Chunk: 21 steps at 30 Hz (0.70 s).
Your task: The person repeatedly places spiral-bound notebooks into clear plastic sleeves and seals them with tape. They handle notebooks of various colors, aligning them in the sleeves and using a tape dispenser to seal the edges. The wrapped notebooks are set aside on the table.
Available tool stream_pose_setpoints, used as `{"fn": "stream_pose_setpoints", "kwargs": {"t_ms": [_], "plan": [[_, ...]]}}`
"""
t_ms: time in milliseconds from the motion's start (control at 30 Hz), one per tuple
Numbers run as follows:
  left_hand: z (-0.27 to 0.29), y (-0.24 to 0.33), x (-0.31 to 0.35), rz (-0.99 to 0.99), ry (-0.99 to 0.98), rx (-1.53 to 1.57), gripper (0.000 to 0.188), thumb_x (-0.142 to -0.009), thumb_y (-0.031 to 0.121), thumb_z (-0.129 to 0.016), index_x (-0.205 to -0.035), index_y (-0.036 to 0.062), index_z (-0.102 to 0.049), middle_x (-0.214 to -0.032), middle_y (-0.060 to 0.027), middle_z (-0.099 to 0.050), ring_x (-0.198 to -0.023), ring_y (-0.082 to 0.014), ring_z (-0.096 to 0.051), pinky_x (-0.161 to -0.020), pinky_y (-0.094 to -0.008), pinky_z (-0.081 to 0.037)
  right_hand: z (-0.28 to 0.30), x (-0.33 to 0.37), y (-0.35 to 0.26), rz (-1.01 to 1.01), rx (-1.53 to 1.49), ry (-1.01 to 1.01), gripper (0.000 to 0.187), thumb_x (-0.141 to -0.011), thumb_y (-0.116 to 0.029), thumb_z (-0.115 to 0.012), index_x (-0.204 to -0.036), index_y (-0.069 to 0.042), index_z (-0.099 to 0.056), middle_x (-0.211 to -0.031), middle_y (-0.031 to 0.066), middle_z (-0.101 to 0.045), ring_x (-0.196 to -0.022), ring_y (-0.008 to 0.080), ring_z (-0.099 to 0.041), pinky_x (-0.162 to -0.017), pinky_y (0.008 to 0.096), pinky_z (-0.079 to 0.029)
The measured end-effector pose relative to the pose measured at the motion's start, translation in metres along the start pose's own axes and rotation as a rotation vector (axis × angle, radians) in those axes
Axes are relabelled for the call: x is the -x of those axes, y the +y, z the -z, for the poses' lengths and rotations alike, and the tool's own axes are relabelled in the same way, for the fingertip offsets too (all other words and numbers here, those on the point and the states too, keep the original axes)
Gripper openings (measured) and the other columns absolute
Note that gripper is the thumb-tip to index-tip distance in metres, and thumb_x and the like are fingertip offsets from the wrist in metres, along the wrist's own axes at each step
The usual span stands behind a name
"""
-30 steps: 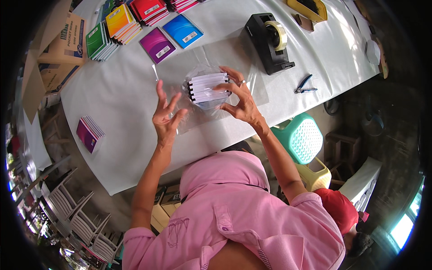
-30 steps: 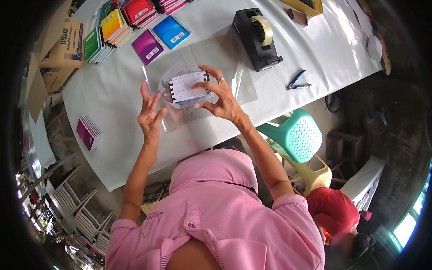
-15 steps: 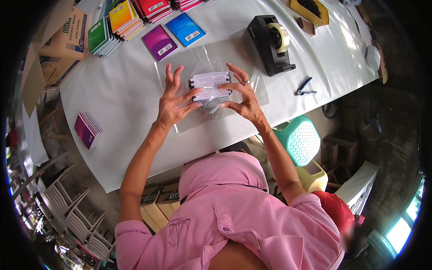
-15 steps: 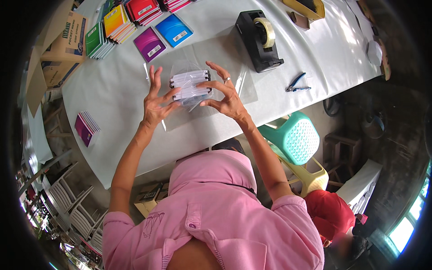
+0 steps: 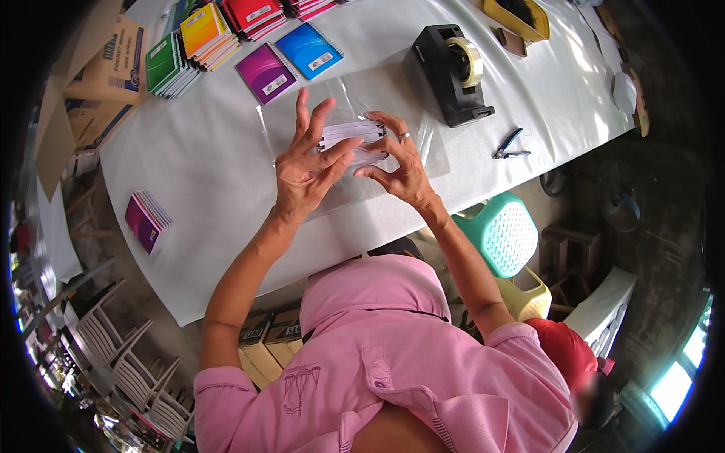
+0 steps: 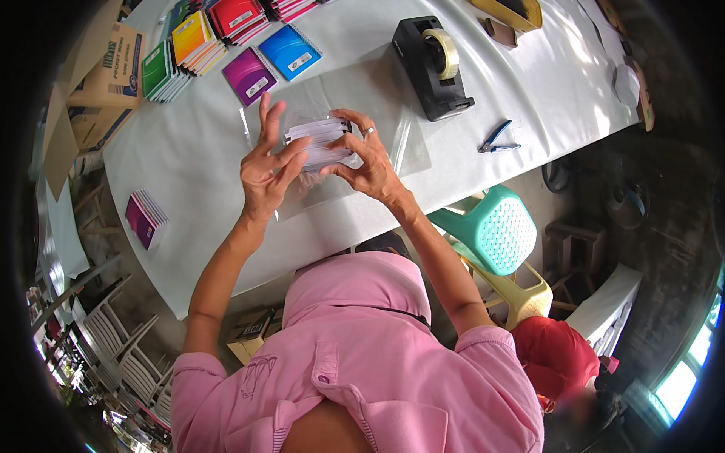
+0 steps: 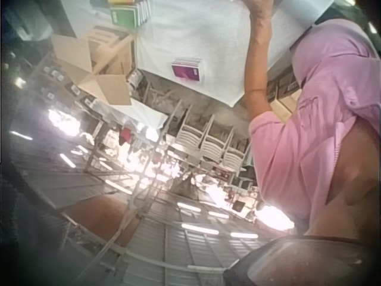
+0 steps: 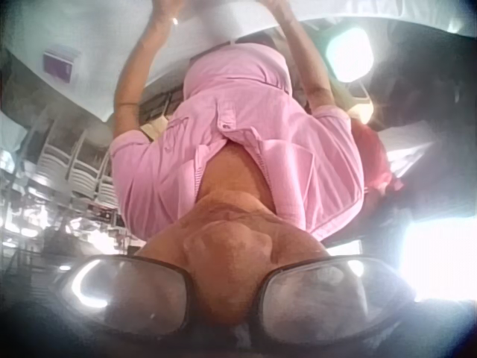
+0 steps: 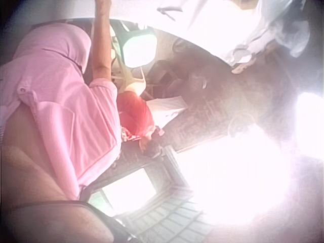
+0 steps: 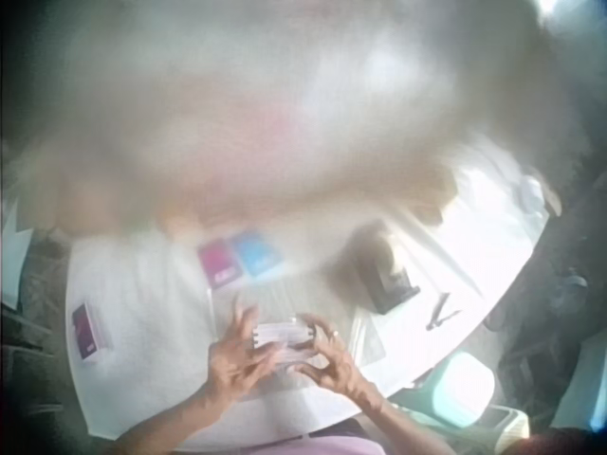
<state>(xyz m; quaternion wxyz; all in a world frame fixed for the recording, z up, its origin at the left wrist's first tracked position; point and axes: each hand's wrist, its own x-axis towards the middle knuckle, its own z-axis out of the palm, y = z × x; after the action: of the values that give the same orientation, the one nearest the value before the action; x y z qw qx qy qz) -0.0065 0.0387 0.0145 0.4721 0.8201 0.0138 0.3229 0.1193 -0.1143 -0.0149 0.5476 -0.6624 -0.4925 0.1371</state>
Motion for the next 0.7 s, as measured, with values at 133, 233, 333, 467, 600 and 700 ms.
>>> {"fn": "stream_pose_setpoints", "kwargs": {"t_ms": [133,233,333,467,600,700], "plan": [[0.012,0.011,0.016,0.245,0.313,0.402,0.037,-0.075,0.014,-0.078,-0.111,0.0063,-0.069,-0.151,-0.0176,-0.029,-0.143,-0.0347,-0.02,-0.113,-0.0487,-0.022,0.002,0.003,0.006,0.002,0.016,0.02,0.032,-0.066,-0.018,-0.083,-0.091,-0.008,-0.065,-0.132,0.0175,-0.046,-0.121,0.036,-0.045,-0.099,0.0448,-0.041],[0.021,-0.03,0.063,0.239,0.186,0.19,0.049,-0.067,0.024,-0.083,-0.112,0.0093,-0.069,-0.153,-0.0178,-0.025,-0.143,-0.0356,-0.018,-0.113,-0.0511,-0.024,-0.002,0.001,0.004,0.036,0.015,0.013,0.032,-0.066,-0.018,-0.083,-0.092,-0.008,-0.065,-0.133,0.0168,-0.046,-0.121,0.0357,-0.045,-0.098,0.044,-0.043],[0.017,-0.035,0.047,0.082,-0.047,-0.162,0.047,-0.065,0.025,-0.084,-0.11,0.0175,-0.071,-0.152,-0.0157,-0.029,-0.142,-0.0388,-0.018,-0.111,-0.0532,-0.028,-0.002,0.001,0.004,0.007,-0.026,0.009,0.033,-0.066,-0.019,-0.083,-0.092,-0.008,-0.065,-0.134,0.0164,-0.045,-0.122,0.0351,-0.045,-0.096,0.0431,-0.045],[0.023,-0.035,0.021,-0.073,-0.145,-0.307,0.045,-0.062,0.024,-0.085,-0.105,0.0256,-0.074,-0.15,-0.0103,-0.034,-0.141,-0.0419,-0.019,-0.109,-0.0527,-0.031,0.002,0.0,0.002,-0.031,-0.061,-0.005,0.036,-0.065,-0.02,-0.084,-0.093,-0.009,-0.066,-0.135,0.0164,-0.044,-0.123,0.0347,-0.045,-0.095,0.0436,-0.045],[0.019,-0.032,0.014,-0.064,-0.193,-0.272,0.04,-0.063,0.023,-0.084,-0.101,0.0266,-0.075,-0.148,-0.0069,-0.039,-0.141,-0.0415,-0.02,-0.109,-0.0519,-0.031,0.002,-0.002,0.001,-0.006,-0.029,0.001,0.034,-0.067,-0.024,-0.084,-0.091,-0.008,-0.066,-0.132,0.0165,-0.047,-0.12,0.0345,-0.048,-0.093,0.043,-0.045],[0.019,-0.03,0.008,-0.054,-0.201,-0.281,0.035,-0.066,0.02,-0.083,-0.1,0.025,-0.076,-0.145,-0.006,-0.043,-0.141,-0.0404,-0.019,-0.11,-0.0509,-0.03,0.004,-0.003,-0.002,-0.1,-0.053,-0.003,0.031,-0.069,-0.024,-0.083,-0.088,-0.008,-0.065,-0.124,0.0154,-0.053,-0.114,0.0325,-0.053,-0.09,0.0406,-0.046]]}}
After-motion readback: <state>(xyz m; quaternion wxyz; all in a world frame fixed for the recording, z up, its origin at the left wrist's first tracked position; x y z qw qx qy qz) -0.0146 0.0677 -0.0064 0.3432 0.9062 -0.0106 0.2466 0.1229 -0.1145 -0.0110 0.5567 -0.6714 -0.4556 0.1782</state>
